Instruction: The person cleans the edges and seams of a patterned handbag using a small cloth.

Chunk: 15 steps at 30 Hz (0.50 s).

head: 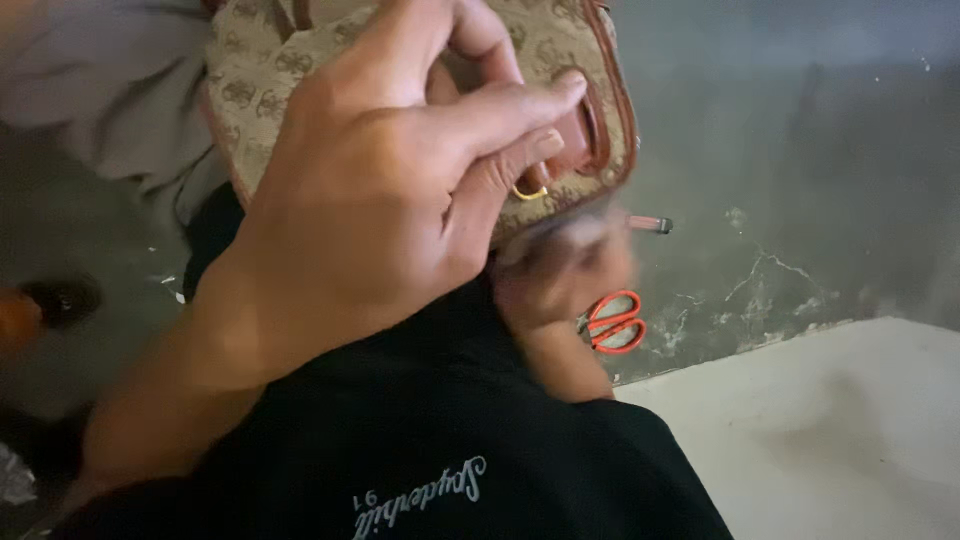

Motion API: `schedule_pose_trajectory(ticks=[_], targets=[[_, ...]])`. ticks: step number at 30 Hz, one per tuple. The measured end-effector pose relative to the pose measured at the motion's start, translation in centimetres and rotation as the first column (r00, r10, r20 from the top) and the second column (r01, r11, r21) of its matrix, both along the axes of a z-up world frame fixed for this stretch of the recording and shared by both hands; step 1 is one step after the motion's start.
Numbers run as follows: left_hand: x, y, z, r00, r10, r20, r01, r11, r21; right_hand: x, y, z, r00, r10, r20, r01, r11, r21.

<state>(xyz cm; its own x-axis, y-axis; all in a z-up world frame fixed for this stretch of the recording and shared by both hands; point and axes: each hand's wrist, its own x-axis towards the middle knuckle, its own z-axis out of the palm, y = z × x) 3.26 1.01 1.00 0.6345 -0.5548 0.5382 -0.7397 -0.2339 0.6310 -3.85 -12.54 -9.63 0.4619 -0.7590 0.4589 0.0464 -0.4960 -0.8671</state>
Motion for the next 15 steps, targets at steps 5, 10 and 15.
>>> schedule_pose_trajectory(ticks=[5,10,15], targets=[[0.6,-0.2,0.3,0.999,-0.035,-0.008,0.035,0.999,-0.033,2.2,0.3,1.6,0.934,0.171,0.314,-0.236,0.955,0.182],[0.6,0.4,0.5,0.998,-0.062,-0.022,0.061,0.997,-0.038,-0.7,-1.4,-3.7,0.982,0.18,0.051,-0.178,0.983,-0.05],[0.4,0.5,0.5,0.997,-0.064,-0.039,0.062,0.997,-0.044,-0.8,-0.8,-3.8,0.997,-0.07,0.042,0.063,0.988,0.141]])
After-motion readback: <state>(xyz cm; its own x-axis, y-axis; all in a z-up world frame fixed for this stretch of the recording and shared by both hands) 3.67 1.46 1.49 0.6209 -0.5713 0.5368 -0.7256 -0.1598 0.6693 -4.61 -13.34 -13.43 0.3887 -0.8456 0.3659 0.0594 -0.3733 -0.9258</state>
